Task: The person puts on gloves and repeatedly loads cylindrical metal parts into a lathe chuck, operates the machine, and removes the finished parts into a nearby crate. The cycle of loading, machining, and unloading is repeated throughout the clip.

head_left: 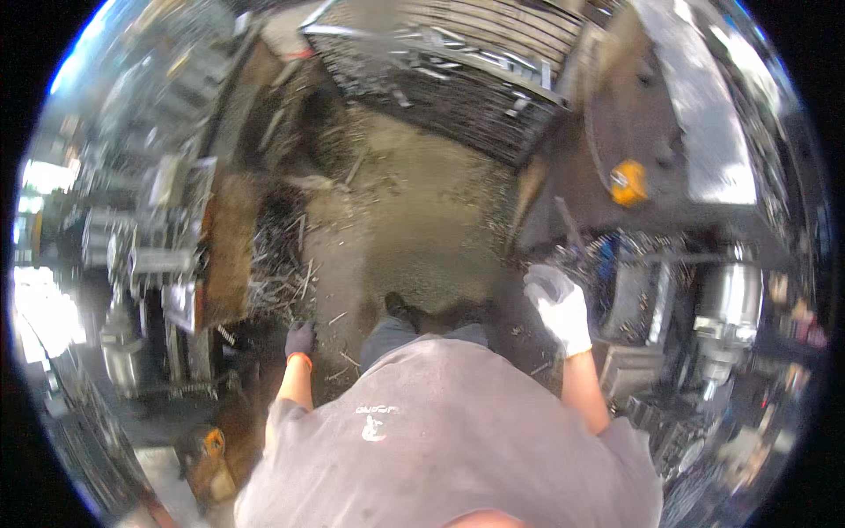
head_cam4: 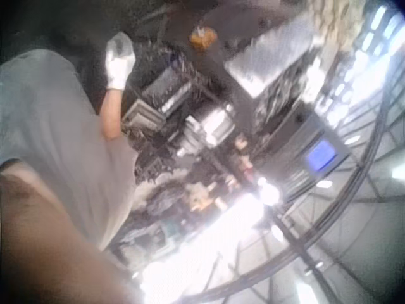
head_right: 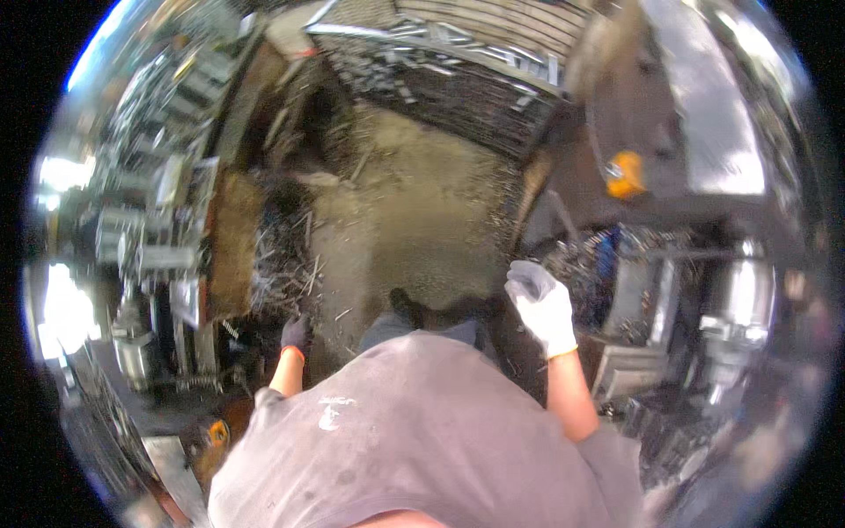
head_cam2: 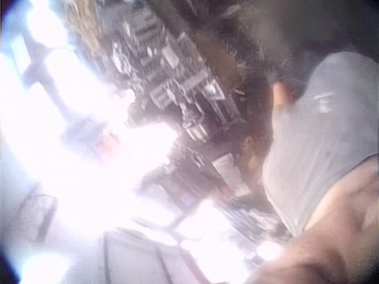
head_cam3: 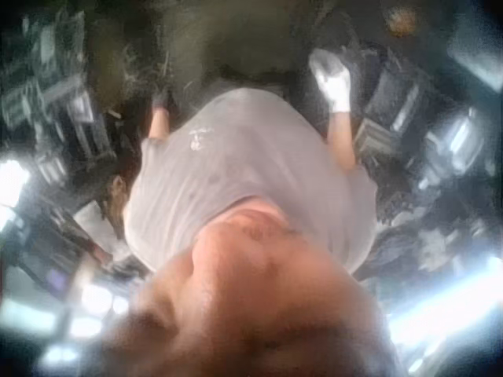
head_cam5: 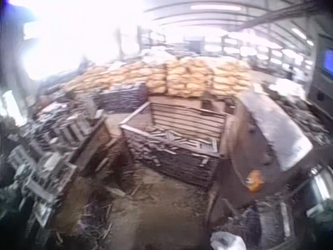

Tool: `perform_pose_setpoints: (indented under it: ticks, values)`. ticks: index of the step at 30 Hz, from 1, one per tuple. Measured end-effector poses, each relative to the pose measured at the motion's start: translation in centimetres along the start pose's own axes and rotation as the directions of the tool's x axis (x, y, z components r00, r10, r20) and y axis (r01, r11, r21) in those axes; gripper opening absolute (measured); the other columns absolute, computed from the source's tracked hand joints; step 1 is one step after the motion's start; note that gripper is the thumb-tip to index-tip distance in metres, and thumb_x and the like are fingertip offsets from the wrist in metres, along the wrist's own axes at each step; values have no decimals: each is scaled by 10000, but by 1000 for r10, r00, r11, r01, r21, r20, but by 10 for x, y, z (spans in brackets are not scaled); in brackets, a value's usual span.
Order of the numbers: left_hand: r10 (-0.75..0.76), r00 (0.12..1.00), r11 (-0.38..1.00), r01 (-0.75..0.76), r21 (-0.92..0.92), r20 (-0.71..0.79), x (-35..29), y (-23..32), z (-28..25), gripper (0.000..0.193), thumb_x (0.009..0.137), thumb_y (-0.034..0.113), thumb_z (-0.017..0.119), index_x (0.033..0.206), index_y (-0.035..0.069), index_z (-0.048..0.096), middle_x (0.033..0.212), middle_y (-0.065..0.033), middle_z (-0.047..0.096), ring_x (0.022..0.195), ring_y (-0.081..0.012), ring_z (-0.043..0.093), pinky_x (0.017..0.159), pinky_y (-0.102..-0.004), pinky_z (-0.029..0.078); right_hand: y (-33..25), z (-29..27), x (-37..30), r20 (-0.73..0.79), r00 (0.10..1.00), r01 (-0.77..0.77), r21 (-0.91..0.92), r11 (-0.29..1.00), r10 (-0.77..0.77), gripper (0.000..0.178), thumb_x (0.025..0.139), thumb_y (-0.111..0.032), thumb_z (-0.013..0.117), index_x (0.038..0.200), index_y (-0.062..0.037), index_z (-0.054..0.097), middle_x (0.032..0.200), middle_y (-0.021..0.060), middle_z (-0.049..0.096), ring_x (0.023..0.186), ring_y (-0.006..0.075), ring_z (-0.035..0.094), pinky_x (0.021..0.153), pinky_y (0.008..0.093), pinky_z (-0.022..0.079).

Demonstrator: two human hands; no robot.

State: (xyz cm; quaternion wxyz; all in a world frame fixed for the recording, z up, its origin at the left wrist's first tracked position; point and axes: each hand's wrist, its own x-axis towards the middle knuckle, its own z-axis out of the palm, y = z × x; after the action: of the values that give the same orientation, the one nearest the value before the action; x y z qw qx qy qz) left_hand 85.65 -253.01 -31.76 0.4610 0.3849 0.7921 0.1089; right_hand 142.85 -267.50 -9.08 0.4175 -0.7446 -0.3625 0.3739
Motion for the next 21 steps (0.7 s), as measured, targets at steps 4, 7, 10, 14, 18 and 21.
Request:
perform_pose_setpoints:
  ticks: [4,7,10,14,18,21]
  values:
    - [208,892,941,-294,-168,-401,5,-175,-117,454,1003,367,636,1170,-52,684,1012,-175,735,918,-275,700,766,-407,572,-57,125,70,242,966,120,-131,984,-86,399,948,-167,757,1305,5,715,1183,157,795,1108,210,761,999,327,583]
    - [-314,724,810,-133,-572,-614,-23,-232,-137,423,1044,340,593,1188,-50,672,983,-175,714,917,-273,687,752,-393,565,-104,212,93,445,881,278,-209,937,-163,418,950,-219,754,1307,-6,715,1200,165,791,1116,239,764,1009,338,578]
    - [-509,128,851,-74,-520,-851,-49,-261,-153,422,1103,366,547,1248,-18,644,1102,-217,701,1048,-347,695,841,-439,590,-145,285,105,627,753,460,-283,842,-200,434,951,-274,747,1307,-27,718,1215,165,786,1126,272,762,1006,354,574]
    - [46,-7,620,785,23,-999,-93,-275,-192,395,1135,311,480,1381,12,561,1369,-265,601,1181,-423,657,963,-488,579,-185,362,122,757,615,612,-280,740,-222,405,935,-330,742,1258,-86,745,1189,170,778,1120,332,751,987,388,572]
    - [-515,-193,855,-48,-516,-835,-130,-259,-230,429,1160,293,429,1417,-20,567,1458,-291,569,1294,-444,600,1074,-507,525,-227,418,151,787,543,687,-215,694,-294,376,929,-310,751,1238,-95,752,1174,170,780,1099,332,758,970,387,580]
    - [-463,-160,883,5,-470,-872,-138,-256,-237,419,1146,244,458,1434,-31,587,1511,-285,553,1308,-408,616,1094,-459,524,-276,456,184,802,500,744,-205,635,-327,355,913,-249,763,1213,-60,762,1146,168,793,1073,286,772,959,367,584]
